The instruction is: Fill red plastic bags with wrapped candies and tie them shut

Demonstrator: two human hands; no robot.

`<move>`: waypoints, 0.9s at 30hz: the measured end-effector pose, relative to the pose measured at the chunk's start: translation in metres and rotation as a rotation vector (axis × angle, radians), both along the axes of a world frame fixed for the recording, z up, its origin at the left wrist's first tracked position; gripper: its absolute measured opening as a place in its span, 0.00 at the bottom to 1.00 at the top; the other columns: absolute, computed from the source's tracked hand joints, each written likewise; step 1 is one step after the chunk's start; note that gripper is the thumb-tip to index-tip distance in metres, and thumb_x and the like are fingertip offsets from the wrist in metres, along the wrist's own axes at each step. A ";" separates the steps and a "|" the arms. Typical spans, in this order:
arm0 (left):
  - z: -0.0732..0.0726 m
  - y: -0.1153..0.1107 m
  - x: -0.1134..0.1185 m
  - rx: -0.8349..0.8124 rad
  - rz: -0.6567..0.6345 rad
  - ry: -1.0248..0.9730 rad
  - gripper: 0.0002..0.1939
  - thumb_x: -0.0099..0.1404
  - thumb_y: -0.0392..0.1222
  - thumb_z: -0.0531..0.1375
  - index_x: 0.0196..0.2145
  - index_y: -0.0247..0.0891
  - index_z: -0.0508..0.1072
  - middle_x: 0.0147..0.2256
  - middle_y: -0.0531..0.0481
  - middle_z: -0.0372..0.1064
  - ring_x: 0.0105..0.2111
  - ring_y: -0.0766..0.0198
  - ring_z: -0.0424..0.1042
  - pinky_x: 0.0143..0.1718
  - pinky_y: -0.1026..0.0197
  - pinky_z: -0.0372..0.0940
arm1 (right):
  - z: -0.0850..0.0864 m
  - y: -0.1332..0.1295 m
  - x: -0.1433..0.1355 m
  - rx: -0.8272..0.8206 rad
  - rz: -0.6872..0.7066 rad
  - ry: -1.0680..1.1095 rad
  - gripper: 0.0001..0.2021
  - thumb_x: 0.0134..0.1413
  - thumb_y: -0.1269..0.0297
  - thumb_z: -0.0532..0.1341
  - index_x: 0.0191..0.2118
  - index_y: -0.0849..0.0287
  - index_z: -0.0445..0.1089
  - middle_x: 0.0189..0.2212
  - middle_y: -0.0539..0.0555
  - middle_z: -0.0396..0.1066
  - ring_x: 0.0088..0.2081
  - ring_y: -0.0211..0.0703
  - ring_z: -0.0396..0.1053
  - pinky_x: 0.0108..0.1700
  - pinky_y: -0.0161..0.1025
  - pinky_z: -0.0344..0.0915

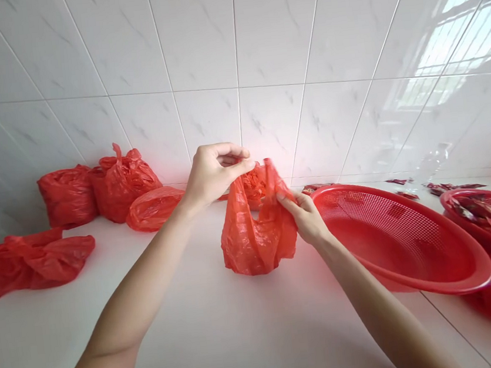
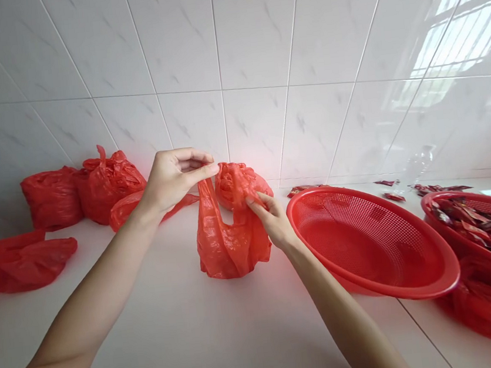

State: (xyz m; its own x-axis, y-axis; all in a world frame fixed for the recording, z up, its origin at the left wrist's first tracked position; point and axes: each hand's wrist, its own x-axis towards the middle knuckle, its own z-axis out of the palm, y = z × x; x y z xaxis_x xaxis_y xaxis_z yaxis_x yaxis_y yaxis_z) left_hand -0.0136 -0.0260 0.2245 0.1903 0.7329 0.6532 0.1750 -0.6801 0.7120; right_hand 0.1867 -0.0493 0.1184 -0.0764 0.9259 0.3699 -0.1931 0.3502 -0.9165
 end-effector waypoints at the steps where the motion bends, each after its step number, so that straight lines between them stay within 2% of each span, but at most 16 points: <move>1: -0.003 0.004 -0.006 -0.008 0.023 -0.011 0.10 0.51 0.38 0.70 0.33 0.34 0.80 0.35 0.46 0.78 0.35 0.60 0.75 0.44 0.55 0.71 | -0.007 0.003 0.001 -0.031 -0.037 0.113 0.15 0.54 0.47 0.67 0.35 0.55 0.78 0.33 0.51 0.79 0.34 0.47 0.75 0.37 0.42 0.73; 3: -0.009 0.012 -0.020 -0.015 0.083 -0.038 0.12 0.48 0.34 0.69 0.34 0.33 0.81 0.34 0.46 0.77 0.34 0.61 0.73 0.44 0.55 0.71 | -0.016 0.009 0.004 -0.072 -0.106 0.282 0.14 0.50 0.48 0.69 0.35 0.54 0.78 0.34 0.51 0.79 0.36 0.48 0.76 0.39 0.42 0.74; 6: -0.018 0.022 -0.041 -0.031 0.141 -0.072 0.12 0.48 0.33 0.68 0.34 0.33 0.80 0.36 0.45 0.77 0.35 0.61 0.73 0.44 0.55 0.70 | -0.021 0.012 0.010 -0.099 -0.185 0.380 0.13 0.49 0.51 0.71 0.36 0.54 0.78 0.36 0.51 0.80 0.38 0.46 0.76 0.41 0.41 0.74; 8: -0.026 0.025 -0.050 -0.040 0.137 -0.072 0.13 0.49 0.35 0.69 0.36 0.33 0.80 0.39 0.44 0.77 0.38 0.60 0.74 0.46 0.55 0.70 | -0.022 0.012 0.012 -0.110 -0.203 0.409 0.13 0.49 0.53 0.71 0.37 0.55 0.78 0.36 0.51 0.79 0.38 0.44 0.76 0.41 0.39 0.74; 10: -0.037 0.027 -0.056 -0.042 0.110 -0.071 0.19 0.51 0.38 0.70 0.42 0.34 0.78 0.46 0.42 0.75 0.41 0.58 0.74 0.49 0.54 0.69 | -0.023 0.012 0.011 -0.120 -0.205 0.437 0.12 0.49 0.55 0.72 0.37 0.56 0.78 0.36 0.50 0.79 0.38 0.42 0.76 0.40 0.37 0.73; 12: -0.055 0.030 -0.059 -0.045 0.091 -0.082 0.28 0.51 0.41 0.71 0.51 0.38 0.74 0.54 0.41 0.70 0.45 0.57 0.74 0.51 0.53 0.69 | -0.025 0.013 0.009 -0.130 -0.210 0.465 0.12 0.49 0.57 0.72 0.37 0.56 0.78 0.35 0.50 0.79 0.37 0.41 0.76 0.40 0.35 0.73; 15: -0.089 0.037 -0.063 -0.076 0.117 -0.126 0.41 0.50 0.43 0.72 0.61 0.45 0.65 0.64 0.40 0.58 0.53 0.53 0.70 0.55 0.51 0.66 | -0.028 0.014 0.006 -0.146 -0.234 0.489 0.12 0.48 0.57 0.72 0.37 0.56 0.78 0.36 0.51 0.80 0.39 0.42 0.76 0.41 0.36 0.73; 17: -0.111 0.042 -0.063 -0.144 0.116 -0.190 0.47 0.50 0.44 0.73 0.64 0.48 0.59 0.66 0.39 0.54 0.57 0.51 0.67 0.59 0.50 0.63 | -0.030 0.016 0.006 -0.149 -0.250 0.493 0.12 0.47 0.57 0.72 0.37 0.57 0.78 0.36 0.52 0.80 0.38 0.42 0.76 0.41 0.36 0.73; 20: -0.129 0.045 -0.058 -0.281 -0.027 -0.217 0.51 0.49 0.43 0.73 0.67 0.48 0.54 0.66 0.39 0.55 0.61 0.51 0.63 0.63 0.48 0.58 | -0.032 0.017 0.008 -0.138 -0.261 0.490 0.12 0.48 0.57 0.72 0.37 0.57 0.78 0.36 0.52 0.80 0.37 0.42 0.76 0.39 0.36 0.73; 23: -0.131 0.046 -0.046 -0.361 -0.205 -0.165 0.45 0.50 0.41 0.73 0.64 0.47 0.62 0.60 0.42 0.65 0.60 0.49 0.65 0.61 0.48 0.60 | -0.033 0.017 0.011 -0.129 -0.267 0.481 0.13 0.47 0.56 0.72 0.38 0.56 0.78 0.37 0.52 0.80 0.38 0.43 0.77 0.39 0.37 0.73; 25: -0.129 0.049 -0.039 -0.395 -0.216 -0.146 0.35 0.50 0.43 0.73 0.56 0.43 0.72 0.54 0.42 0.72 0.56 0.48 0.69 0.56 0.49 0.64 | -0.034 0.017 0.012 -0.111 -0.269 0.472 0.14 0.47 0.55 0.72 0.39 0.56 0.77 0.38 0.53 0.80 0.38 0.45 0.77 0.40 0.38 0.73; 27: -0.130 0.055 -0.034 -0.419 -0.159 -0.151 0.25 0.51 0.48 0.72 0.46 0.37 0.79 0.47 0.40 0.76 0.50 0.48 0.72 0.51 0.51 0.66 | -0.035 0.017 0.014 -0.086 -0.294 0.455 0.15 0.48 0.54 0.71 0.40 0.55 0.77 0.37 0.52 0.80 0.38 0.45 0.77 0.39 0.39 0.73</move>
State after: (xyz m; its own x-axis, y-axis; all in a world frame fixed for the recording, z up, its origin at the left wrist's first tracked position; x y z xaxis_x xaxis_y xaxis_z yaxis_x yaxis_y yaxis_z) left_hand -0.0480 0.0285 0.0942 0.2471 0.9086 0.3368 -0.0351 -0.3389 0.9402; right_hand 0.2004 -0.0324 0.0836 0.3404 0.9124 0.2272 -0.4822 0.3768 -0.7909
